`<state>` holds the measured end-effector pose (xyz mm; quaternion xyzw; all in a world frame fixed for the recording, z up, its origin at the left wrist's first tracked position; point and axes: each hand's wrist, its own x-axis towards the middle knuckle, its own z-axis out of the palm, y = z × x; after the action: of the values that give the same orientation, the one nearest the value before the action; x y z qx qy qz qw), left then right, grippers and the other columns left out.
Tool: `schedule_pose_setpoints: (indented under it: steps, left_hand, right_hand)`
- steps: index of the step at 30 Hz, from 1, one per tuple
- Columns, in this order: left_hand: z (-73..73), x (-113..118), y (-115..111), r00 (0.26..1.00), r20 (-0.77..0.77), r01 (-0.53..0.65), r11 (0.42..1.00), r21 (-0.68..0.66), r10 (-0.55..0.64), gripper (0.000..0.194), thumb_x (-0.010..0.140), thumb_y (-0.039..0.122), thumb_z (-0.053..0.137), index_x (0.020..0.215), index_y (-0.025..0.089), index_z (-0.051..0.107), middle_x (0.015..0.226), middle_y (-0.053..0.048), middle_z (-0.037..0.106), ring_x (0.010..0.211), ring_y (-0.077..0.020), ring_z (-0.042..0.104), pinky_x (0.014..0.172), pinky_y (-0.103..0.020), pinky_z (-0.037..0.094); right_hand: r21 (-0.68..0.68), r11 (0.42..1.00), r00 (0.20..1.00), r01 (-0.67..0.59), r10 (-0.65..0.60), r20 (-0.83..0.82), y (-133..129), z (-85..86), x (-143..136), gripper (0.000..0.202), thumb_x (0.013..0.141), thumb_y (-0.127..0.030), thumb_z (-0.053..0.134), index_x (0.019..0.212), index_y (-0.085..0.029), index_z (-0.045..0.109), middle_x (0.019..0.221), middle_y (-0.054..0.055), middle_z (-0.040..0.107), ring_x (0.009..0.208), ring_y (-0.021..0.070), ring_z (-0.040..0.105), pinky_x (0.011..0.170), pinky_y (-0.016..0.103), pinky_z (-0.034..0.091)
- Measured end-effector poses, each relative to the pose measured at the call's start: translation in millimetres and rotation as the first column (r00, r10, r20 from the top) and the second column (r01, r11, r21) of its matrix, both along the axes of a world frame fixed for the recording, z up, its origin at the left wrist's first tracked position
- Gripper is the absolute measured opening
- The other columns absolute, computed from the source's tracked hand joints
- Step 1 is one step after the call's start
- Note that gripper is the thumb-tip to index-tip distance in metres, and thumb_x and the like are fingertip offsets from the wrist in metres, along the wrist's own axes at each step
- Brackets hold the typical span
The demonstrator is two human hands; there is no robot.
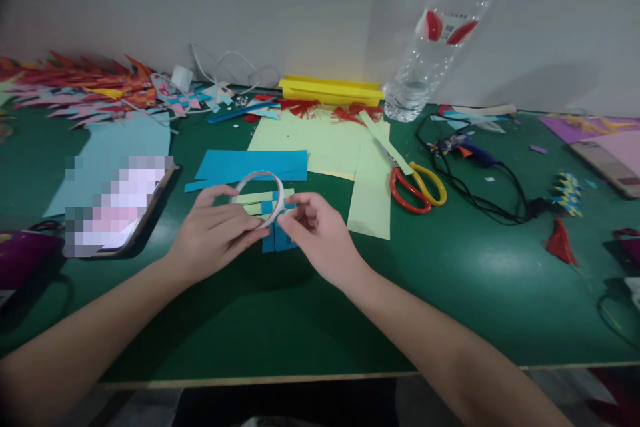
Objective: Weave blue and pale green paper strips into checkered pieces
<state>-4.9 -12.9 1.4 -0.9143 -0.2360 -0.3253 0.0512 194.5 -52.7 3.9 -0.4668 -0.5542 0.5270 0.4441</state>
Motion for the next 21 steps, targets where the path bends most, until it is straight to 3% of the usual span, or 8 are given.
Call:
schedule_pose_setpoints:
  steps: [3, 6, 8, 14, 21]
  left_hand:
    - [-0.9, -1.8, 1.6, 0.999, 0.029, -0.020, 1.000, -0.001, 0.020, 0.008, 0.085, 0.021, 0.061, 0.079, 0.018, 0.057, 0.068, 0.001, 0.068, 0.057, -0.0115, 0.059, 0.083, -0.037, 0.045]
    - [-1.1, -1.9, 2.0, 0.999, 0.036, -0.040, 0.999, -0.010, 0.041, 0.003, 0.085, 0.019, 0.060, 0.086, 0.017, 0.059, 0.071, 0.000, 0.069, 0.061, -0.0133, 0.061, 0.079, -0.034, 0.047]
    - [-1.2, -1.1, 1.9, 0.998, 0.026, -0.050, 0.999, -0.017, 0.050, 0.007, 0.086, 0.018, 0.058, 0.092, 0.017, 0.059, 0.071, -0.001, 0.068, 0.063, -0.0143, 0.061, 0.078, -0.034, 0.047]
    - [-2.4, 0.3, 2.8, 1.000, 0.002, -0.031, 0.999, -0.042, 0.031, 0.009, 0.086, 0.017, 0.056, 0.095, 0.017, 0.059, 0.076, -0.003, 0.067, 0.069, -0.0159, 0.061, 0.072, -0.031, 0.046]
    - [-0.8, 3.2, -1.1, 0.997, -0.026, 0.065, 0.997, -0.039, -0.066, 0.013, 0.088, 0.015, 0.054, 0.099, 0.013, 0.059, 0.071, -0.003, 0.063, 0.067, -0.0153, 0.059, 0.068, -0.030, 0.043]
  right_hand:
    - [0.215, 0.968, 0.984, 0.131, -0.153, 0.089, 1.2, 0.4, 0.5, 0.020, 0.086, -0.027, 0.056, 0.104, -0.021, 0.051, 0.095, 0.005, 0.060, 0.086, 0.0142, 0.061, 0.077, 0.031, 0.055]
    - [0.427, 0.898, 0.977, 0.108, -0.176, 0.122, -1.3, 3.3, -2.5, 0.019, 0.087, -0.018, 0.052, 0.106, -0.023, 0.051, 0.116, 0.007, 0.057, 0.112, 0.0170, 0.055, 0.096, 0.038, 0.048]
    - [0.495, 0.867, 0.974, 0.052, -0.153, 0.166, -3.7, 5.1, -4.6, 0.022, 0.088, -0.014, 0.049, 0.107, -0.024, 0.052, 0.122, 0.006, 0.055, 0.118, 0.0178, 0.051, 0.099, 0.040, 0.046]
    - [0.573, 0.818, 0.947, -0.041, -0.151, 0.283, -7.3, 6.0, -5.3, 0.022, 0.086, -0.012, 0.051, 0.102, -0.025, 0.056, 0.112, 0.005, 0.059, 0.111, 0.0183, 0.055, 0.094, 0.040, 0.049]
    - [0.595, 0.797, 0.931, -0.103, -0.134, 0.340, -6.5, 0.4, -4.1, 0.015, 0.082, -0.010, 0.055, 0.093, -0.021, 0.054, 0.095, 0.003, 0.056, 0.076, 0.0114, 0.057, 0.070, 0.028, 0.053]
